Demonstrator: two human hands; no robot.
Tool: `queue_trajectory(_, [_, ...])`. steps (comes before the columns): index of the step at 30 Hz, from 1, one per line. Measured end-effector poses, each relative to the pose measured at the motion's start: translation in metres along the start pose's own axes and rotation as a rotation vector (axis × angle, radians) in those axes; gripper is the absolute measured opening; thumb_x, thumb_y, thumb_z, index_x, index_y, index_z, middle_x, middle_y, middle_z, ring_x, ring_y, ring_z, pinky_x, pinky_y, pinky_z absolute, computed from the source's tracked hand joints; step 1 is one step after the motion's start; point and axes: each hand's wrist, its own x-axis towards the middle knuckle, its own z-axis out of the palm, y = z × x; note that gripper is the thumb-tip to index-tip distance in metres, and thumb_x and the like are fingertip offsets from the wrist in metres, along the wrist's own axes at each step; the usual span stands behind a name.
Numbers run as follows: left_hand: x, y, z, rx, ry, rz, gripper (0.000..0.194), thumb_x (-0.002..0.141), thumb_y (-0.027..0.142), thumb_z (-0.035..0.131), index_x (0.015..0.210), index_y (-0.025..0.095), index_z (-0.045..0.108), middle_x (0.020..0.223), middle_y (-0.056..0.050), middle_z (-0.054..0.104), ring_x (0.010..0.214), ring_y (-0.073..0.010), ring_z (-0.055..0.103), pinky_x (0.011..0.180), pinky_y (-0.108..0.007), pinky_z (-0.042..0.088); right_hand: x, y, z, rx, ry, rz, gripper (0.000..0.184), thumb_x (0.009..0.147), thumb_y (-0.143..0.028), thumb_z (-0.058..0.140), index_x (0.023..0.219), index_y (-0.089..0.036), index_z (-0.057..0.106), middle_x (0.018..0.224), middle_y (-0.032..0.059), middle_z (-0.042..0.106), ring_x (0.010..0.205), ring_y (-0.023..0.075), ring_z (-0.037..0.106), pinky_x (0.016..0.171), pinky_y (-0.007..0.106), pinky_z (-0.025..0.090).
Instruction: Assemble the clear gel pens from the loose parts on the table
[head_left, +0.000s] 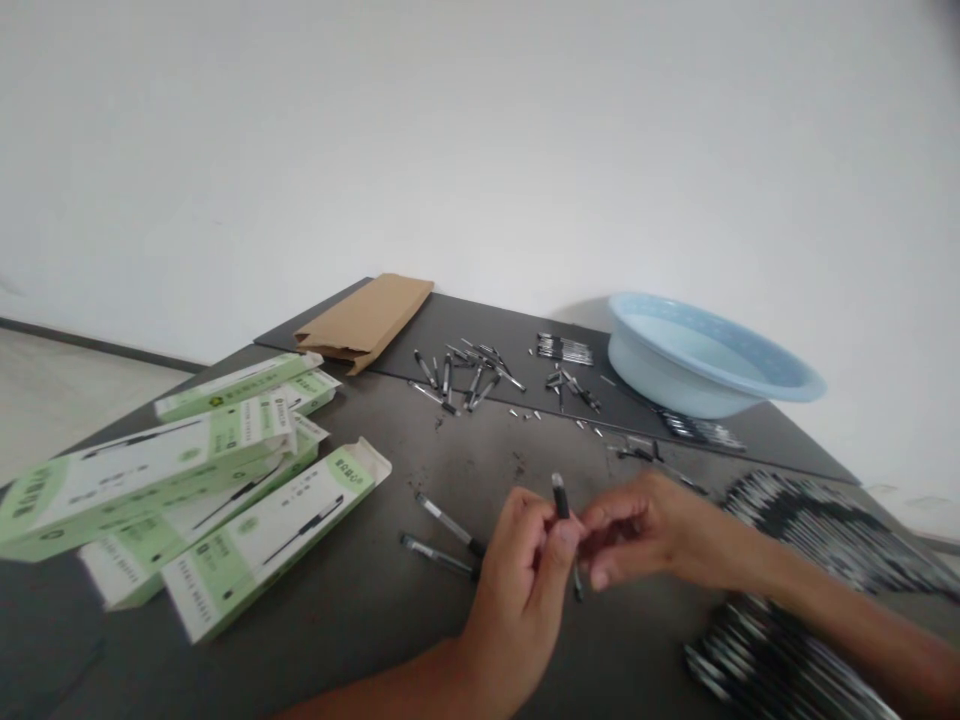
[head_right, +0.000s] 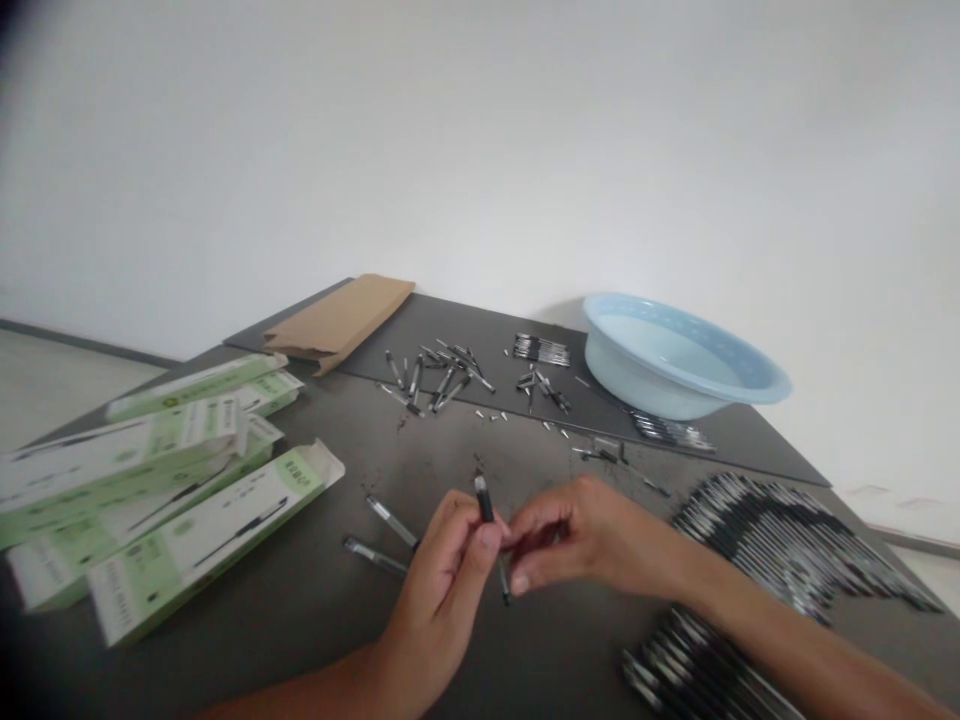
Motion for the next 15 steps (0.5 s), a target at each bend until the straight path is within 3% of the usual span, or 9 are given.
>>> queue_trajectory(1, [0.0, 0.001, 0.0, 0.014, 0.01, -0.01, 0.034, 0.115, 0.041, 0.043, 0.096, 0.02, 0.062, 0.095, -0.004, 0.056, 0.089, -0.0197, 0.056, 0.082, -0.033, 0.045, 0.007, 0.002, -0.017, -0.066, 0.039, 0.019, 0.04, 0.082, -0.06, 0.082, 0.103, -0.025, 0.085, 0.086, 0.0012, 0.082, 0.078, 0.0201, 0.074, 0.069, 0.026, 0.055])
queue_trajectory(3, [0.0, 0.002, 0.0, 0.041, 0.025, -0.028, 0.035, 0.116, 0.042, 0.039, 0.095, 0.02, 0.058, 0.093, -0.003, 0.054, 0.087, -0.0199, 0.054, 0.08, -0.033, 0.043, 0.03, 0.014, -0.052, -0.238, 0.291, 0.086, 0.053, 0.087, -0.07, 0.072, 0.107, -0.022, 0.085, 0.091, 0.0033, 0.083, 0.084, 0.0232, 0.076, 0.077, 0.031, 0.057])
queue_trajectory(5, [-0.002, 0.001, 0.001, 0.056, 0.022, -0.041, 0.035, 0.116, 0.042, 0.037, 0.096, 0.021, 0.056, 0.095, -0.004, 0.054, 0.088, -0.0204, 0.054, 0.082, -0.034, 0.043, 0.058, 0.032, -0.081, -0.337, 0.436, 0.155, 0.05, 0.098, -0.062, 0.063, 0.114, -0.019, 0.083, 0.103, 0.0066, 0.083, 0.097, 0.026, 0.076, 0.086, 0.034, 0.056])
queue_trajectory(7, [-0.004, 0.001, 0.001, 0.063, -0.003, -0.05, 0.035, 0.116, 0.041, 0.036, 0.097, 0.021, 0.056, 0.097, -0.005, 0.055, 0.09, -0.0207, 0.055, 0.083, -0.035, 0.043, 0.086, 0.049, -0.1, -0.444, 0.508, 0.241, 0.04, 0.1, -0.052, 0.067, 0.112, -0.018, 0.082, 0.104, 0.0082, 0.083, 0.101, 0.0272, 0.075, 0.092, 0.038, 0.056])
queue_trajectory(11, [-0.007, 0.001, 0.001, 0.082, -0.075, -0.031, 0.037, 0.116, 0.042, 0.031, 0.1, 0.021, 0.057, 0.1, -0.007, 0.056, 0.092, -0.0222, 0.056, 0.084, -0.037, 0.043, 0.123, 0.069, -0.112, -0.608, 0.478, 0.396, 0.035, 0.102, -0.051, 0.067, 0.107, -0.017, 0.076, 0.106, 0.0056, 0.077, 0.099, 0.0238, 0.074, 0.092, 0.043, 0.06])
queue_trajectory(15, [-0.007, 0.002, 0.001, 0.092, -0.099, -0.013, 0.037, 0.115, 0.043, 0.03, 0.099, 0.021, 0.055, 0.1, -0.008, 0.057, 0.093, -0.0231, 0.057, 0.082, -0.038, 0.043, 0.14, 0.074, -0.115, -0.673, 0.374, 0.487, 0.032, 0.104, -0.048, 0.066, 0.11, -0.018, 0.074, 0.11, 0.0061, 0.076, 0.096, 0.0217, 0.073, 0.088, 0.04, 0.062])
